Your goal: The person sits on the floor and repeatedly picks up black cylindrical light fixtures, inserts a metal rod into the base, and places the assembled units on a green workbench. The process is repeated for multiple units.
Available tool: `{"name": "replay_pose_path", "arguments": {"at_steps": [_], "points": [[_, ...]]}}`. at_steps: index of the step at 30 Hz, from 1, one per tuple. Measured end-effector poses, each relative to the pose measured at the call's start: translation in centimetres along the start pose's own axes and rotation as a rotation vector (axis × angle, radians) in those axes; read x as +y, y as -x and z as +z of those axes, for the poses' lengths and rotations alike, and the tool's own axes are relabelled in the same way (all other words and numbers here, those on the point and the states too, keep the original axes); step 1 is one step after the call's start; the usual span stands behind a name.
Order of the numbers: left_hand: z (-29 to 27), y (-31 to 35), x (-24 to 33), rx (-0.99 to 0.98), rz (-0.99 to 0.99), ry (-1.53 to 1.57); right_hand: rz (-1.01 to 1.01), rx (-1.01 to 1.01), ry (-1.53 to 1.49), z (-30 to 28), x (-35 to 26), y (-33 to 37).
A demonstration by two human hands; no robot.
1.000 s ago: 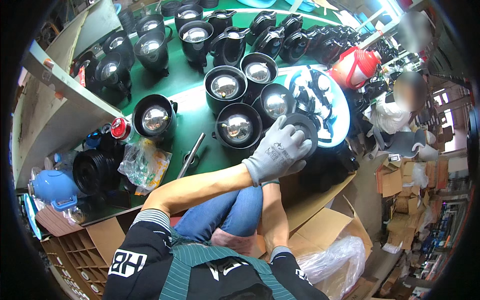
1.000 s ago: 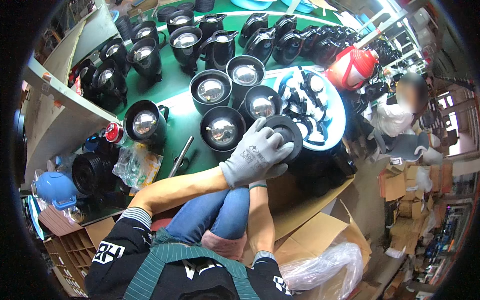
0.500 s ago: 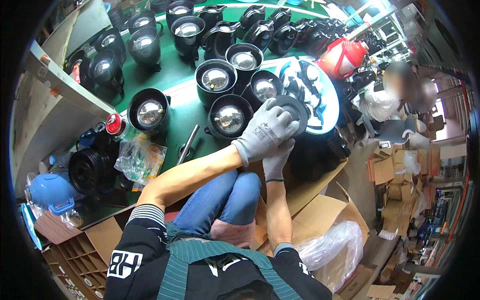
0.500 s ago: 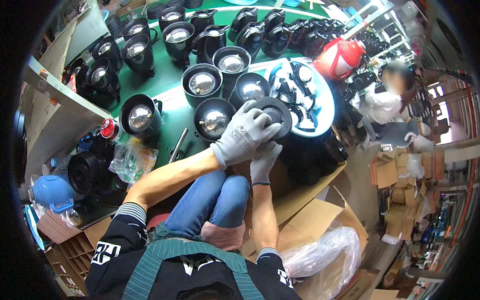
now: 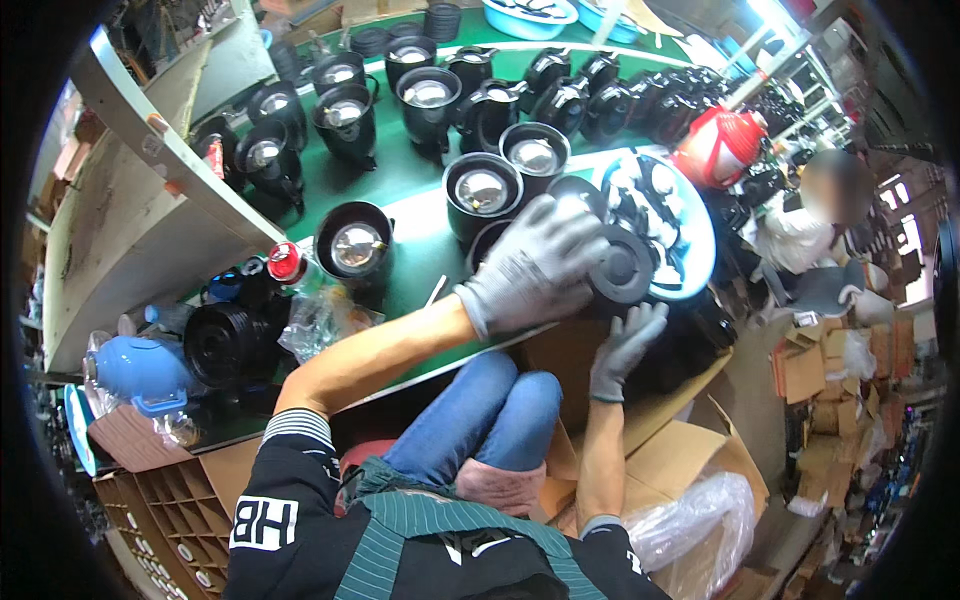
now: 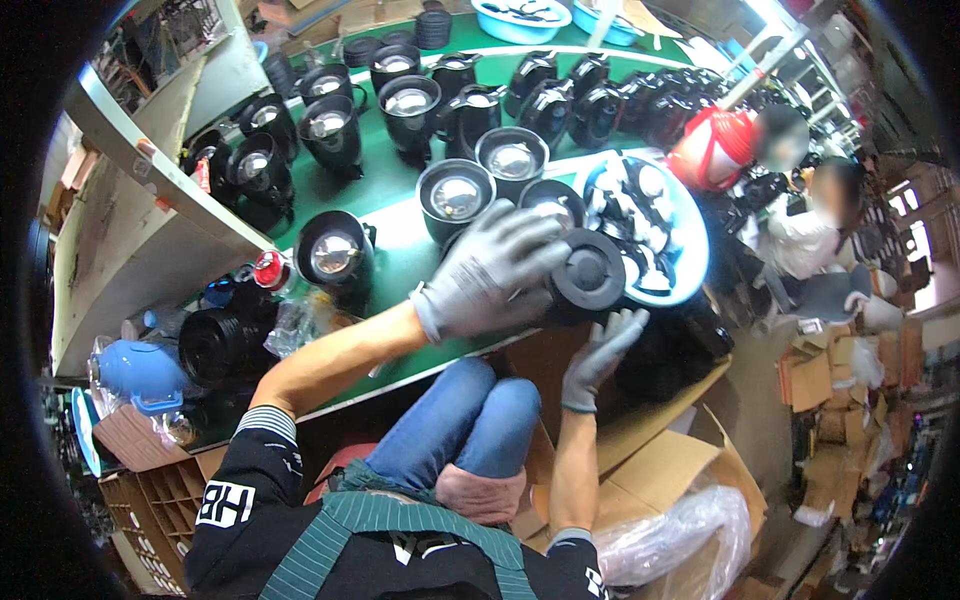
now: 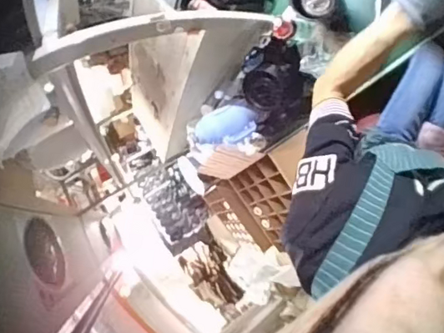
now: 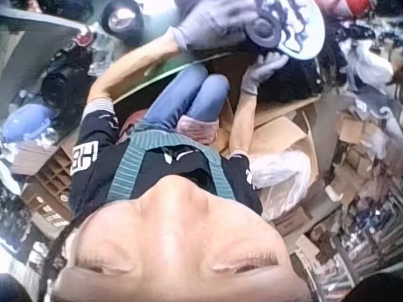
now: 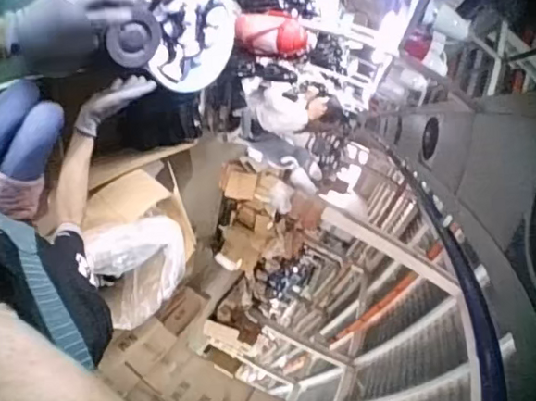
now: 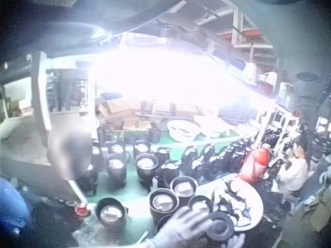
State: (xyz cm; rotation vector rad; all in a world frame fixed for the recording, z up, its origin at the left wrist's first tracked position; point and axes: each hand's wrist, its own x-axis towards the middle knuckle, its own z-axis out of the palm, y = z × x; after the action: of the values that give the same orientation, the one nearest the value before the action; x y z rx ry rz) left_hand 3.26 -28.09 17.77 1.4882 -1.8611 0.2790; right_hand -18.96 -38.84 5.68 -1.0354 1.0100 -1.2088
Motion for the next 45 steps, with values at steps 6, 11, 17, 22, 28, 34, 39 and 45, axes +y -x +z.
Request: {"name": "replay_pose_path", "arguments": {"at_steps": [6,11,17,22,28,34,39,45], "points": [[-3.7,2.4,-20.2,-0.114,-0.633,-0.488,-0.452,-0.017,0.356,-2.9,-0.6,4.6],[-3.3,6.4,-34.0,-0.185,-0.477,-0.77,-0.308,-0.036,0.504,-5.6,1.3,11.4],[-5.2,7.9,-33.7,-0.059,-0.371,-0.647,-0.369,-0.179,0.699,-6.2,1.4,16.3],[-15.1,3.6,-16.8,0.008,-0.227,-0.648,-0.797,-0.593,0.486,0.0,-4.7,14.6],[-23.8,4.2,3.8,-0.145,-0.076,-0.507,-1.249,-0.86,0.745,12.7,-18.3,14.7],[-21.5,11.5,13.9,-0.232,-0.055,-0.04,-1.022,-0.972,0.741,5.0,-16.8,20.8],[-14.7,24.5,10.9,0.439,-0.866,0.478,-0.814,-0.851,0.567,-4.3,-13.5,24.2],[-6.8,33.5,12.5,-0.204,-0.978,1.19,-0.737,-0.819,0.33,-7.2,-12.5,25.3]]}}
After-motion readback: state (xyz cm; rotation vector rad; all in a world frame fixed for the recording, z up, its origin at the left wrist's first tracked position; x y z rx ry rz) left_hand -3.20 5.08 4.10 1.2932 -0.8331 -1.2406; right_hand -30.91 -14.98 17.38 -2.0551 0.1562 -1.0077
